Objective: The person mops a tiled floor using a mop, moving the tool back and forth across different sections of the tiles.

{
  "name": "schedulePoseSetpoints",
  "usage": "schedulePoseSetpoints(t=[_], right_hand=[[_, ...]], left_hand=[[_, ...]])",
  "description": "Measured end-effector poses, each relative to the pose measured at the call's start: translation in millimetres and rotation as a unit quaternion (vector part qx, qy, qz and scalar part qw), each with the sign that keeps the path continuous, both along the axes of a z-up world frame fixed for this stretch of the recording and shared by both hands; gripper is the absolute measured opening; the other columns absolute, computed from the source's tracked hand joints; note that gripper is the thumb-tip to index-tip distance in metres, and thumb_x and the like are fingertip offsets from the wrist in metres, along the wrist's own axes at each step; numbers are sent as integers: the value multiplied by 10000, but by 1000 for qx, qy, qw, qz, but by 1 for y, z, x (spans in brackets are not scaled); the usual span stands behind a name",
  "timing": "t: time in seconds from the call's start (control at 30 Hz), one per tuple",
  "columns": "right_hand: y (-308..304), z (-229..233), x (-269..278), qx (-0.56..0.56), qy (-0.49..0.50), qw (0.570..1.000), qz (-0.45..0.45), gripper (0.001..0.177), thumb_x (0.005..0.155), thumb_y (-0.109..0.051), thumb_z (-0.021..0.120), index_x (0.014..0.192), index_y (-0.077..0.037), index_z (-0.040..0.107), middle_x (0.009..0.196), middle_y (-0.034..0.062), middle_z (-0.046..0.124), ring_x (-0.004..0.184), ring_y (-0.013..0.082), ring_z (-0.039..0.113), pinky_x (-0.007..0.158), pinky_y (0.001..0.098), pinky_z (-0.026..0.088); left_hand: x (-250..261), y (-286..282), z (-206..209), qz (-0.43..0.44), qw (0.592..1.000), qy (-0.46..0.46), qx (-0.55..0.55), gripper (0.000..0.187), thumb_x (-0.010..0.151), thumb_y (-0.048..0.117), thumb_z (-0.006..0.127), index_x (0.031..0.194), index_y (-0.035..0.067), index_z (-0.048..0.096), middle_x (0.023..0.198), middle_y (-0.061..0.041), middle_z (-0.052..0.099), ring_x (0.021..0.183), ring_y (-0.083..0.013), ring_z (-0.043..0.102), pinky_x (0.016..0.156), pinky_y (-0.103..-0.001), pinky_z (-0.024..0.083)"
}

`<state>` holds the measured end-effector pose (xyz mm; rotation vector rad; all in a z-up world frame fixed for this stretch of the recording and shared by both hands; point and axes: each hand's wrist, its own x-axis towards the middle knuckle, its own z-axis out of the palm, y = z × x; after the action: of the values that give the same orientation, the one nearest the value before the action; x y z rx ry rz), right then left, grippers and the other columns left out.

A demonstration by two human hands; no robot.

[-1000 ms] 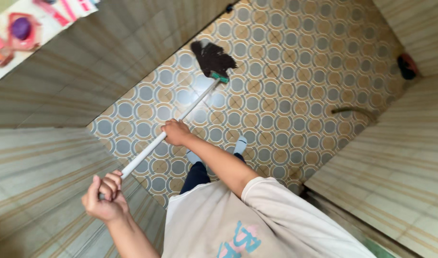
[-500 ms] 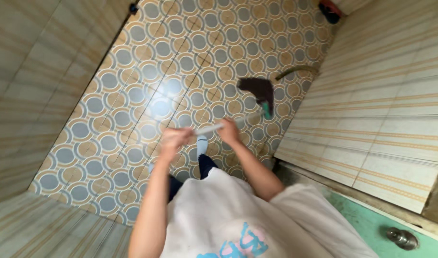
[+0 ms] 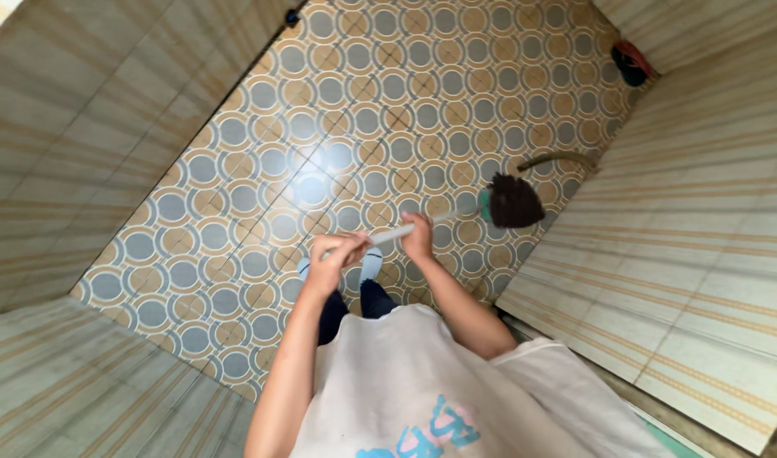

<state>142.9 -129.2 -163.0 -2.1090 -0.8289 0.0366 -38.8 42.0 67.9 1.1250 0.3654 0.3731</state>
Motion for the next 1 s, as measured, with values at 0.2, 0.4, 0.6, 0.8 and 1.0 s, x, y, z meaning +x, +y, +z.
schedulePoseSetpoints(t=[0.2,0.4,0.6,0.8,1.0], right_hand=[[123,14,-48,-15,7,997,82,109,848,-10,742,825,-93,676,842,105,654,919,339,604,890,435,449],[249,40,-148,31,39,962,270,131,786,-5,716,864,-109,700,848,107,634,950,348,591,943,454,429],[324,72,-262,-76,33,891,446,65,903,-183,750,878,-134,714,971,99,677,1068,341,616,1020,459,449],[326,118,-323,-125,51,828,544,189,795,-163,703,964,-188,783,1001,82,712,1076,321,619,990,471,463],[308,126,-291,-276,24,815,510,215,795,-234,727,980,-124,733,1082,81,706,1146,311,606,1006,550,444]], left_hand=[[-77,50,65,157,986,5,49,469,1009,50,579,557,-39,488,612,-78,556,612,-162,518,656,-325,451],[-183,74,113,346,934,-8,86,496,1033,2,529,547,-2,429,610,-93,499,649,-204,527,703,-350,469],[-261,60,126,538,831,-41,139,505,1115,-6,452,612,20,419,521,-64,367,520,-195,421,793,-460,530],[-334,60,113,598,789,-31,136,626,1163,111,403,546,106,297,477,-64,269,452,-202,313,676,-431,445],[-348,74,72,566,820,-51,73,633,1159,180,398,540,134,275,469,-58,246,465,-210,268,695,-425,406]])
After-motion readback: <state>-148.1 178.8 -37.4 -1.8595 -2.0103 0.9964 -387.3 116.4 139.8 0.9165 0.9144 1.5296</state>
